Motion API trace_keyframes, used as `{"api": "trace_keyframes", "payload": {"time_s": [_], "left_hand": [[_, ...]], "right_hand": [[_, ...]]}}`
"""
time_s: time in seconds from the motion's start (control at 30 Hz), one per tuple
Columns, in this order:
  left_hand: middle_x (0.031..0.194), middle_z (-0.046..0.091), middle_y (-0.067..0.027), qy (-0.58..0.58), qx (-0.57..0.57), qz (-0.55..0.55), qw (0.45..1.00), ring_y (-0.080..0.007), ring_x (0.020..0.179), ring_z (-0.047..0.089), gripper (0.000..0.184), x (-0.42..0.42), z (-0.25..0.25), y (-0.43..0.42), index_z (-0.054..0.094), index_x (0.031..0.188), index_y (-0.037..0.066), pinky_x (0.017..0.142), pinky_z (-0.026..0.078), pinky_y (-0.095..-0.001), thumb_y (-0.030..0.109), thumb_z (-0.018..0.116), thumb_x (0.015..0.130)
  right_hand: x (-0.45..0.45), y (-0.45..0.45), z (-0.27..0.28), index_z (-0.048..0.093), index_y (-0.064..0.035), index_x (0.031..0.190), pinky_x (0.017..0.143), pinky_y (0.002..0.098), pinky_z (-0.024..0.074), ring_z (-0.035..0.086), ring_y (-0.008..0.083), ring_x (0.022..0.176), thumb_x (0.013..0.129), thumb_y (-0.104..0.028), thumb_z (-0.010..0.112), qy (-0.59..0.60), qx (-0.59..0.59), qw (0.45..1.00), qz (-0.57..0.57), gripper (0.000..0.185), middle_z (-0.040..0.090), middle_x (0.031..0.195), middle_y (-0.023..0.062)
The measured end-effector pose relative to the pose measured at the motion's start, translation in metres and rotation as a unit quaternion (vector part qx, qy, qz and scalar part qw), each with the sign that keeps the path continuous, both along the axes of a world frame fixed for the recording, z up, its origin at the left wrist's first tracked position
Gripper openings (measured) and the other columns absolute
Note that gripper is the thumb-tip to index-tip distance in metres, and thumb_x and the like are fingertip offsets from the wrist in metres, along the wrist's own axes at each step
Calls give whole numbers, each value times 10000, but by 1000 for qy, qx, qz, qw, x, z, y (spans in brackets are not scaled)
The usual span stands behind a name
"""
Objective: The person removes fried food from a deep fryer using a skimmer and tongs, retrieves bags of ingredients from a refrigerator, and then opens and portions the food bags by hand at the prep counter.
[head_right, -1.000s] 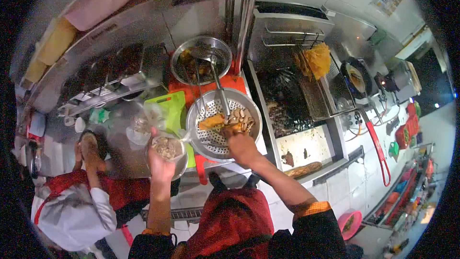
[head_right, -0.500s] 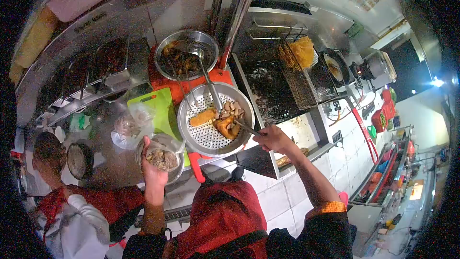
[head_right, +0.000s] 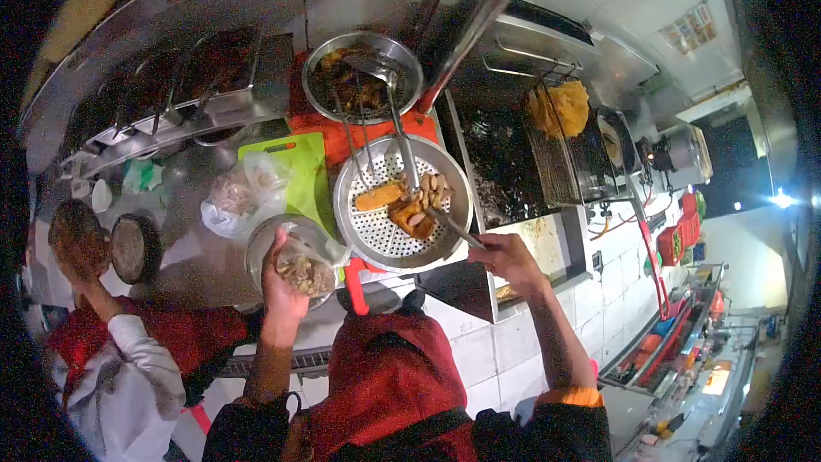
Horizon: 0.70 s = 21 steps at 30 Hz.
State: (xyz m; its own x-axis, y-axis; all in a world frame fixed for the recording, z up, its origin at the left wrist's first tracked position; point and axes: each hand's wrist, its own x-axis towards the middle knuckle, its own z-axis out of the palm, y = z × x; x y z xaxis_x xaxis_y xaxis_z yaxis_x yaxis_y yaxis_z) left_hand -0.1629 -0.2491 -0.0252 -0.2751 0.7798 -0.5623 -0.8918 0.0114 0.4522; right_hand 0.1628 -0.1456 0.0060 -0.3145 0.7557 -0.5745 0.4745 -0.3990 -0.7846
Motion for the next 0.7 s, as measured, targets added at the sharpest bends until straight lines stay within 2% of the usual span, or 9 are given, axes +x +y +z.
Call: {"api": "trace_keyframes", "payload": {"time_s": [0.1,0.2,0.27,0.37,0.4,0.47,0.53,0.63,0.7], "left_hand": [[685,501,33,-15,-30,4,999,-113,654,543,215,1,2,3,536,784,135,622,462,-296,331,573,863],[694,508,31,-13,-16,-9,1000,-114,652,550,207,-3,0,0,535,784,135,606,468,-299,322,567,868],[697,513,29,-13,-18,2,1000,-114,653,554,206,-6,1,0,538,785,135,606,470,-298,322,570,866],[696,515,30,-4,-26,10,1000,-115,647,555,207,-5,-1,0,543,786,135,609,473,-295,324,574,863],[692,512,33,5,-29,22,999,-116,638,552,208,-5,-2,0,545,786,135,611,474,-293,327,575,863],[708,529,26,-7,-24,12,1000,-108,657,553,204,-5,-10,0,557,788,126,616,471,-286,315,577,862],[724,545,18,-21,-16,-2,1000,-99,676,553,199,-2,-18,2,569,790,117,620,469,-279,303,578,861],[802,603,-6,228,86,-253,936,-74,741,546,222,17,-25,12,631,839,31,660,445,-244,237,555,872],[841,609,-18,337,152,-279,886,-93,767,550,265,38,-47,18,637,884,14,709,443,-247,247,513,898]], "right_hand": [[-6,-6,-4,586,63,1044,595,213,462,571,92,688,829,-77,613,-8,-5,999,-46,258,637,791,60],[-11,-8,-3,589,50,1070,586,211,462,575,89,694,832,-81,612,-31,31,999,-29,273,641,802,64],[-18,-11,8,598,41,1072,577,228,467,578,89,679,813,-66,622,-87,85,993,7,282,650,798,85],[-24,-20,11,619,30,1028,650,300,497,645,187,721,757,-16,627,-233,265,933,74,275,663,849,174],[-26,-23,14,619,30,1028,650,300,497,645,187,721,757,-16,627,-234,264,933,75,275,663,849,174],[-28,-28,21,626,8,1037,493,248,430,539,79,544,763,-42,657,-210,343,911,94,280,633,679,111],[-32,-28,29,628,7,1033,520,259,444,562,91,578,761,-38,654,-210,365,902,95,277,642,709,137],[-33,-27,34,630,5,1025,562,267,460,593,107,634,754,-29,653,-219,368,900,82,273,653,755,165],[-33,-25,36,630,4,1021,578,264,463,601,110,657,750,-25,654,-225,348,907,73,273,656,770,168]]}}
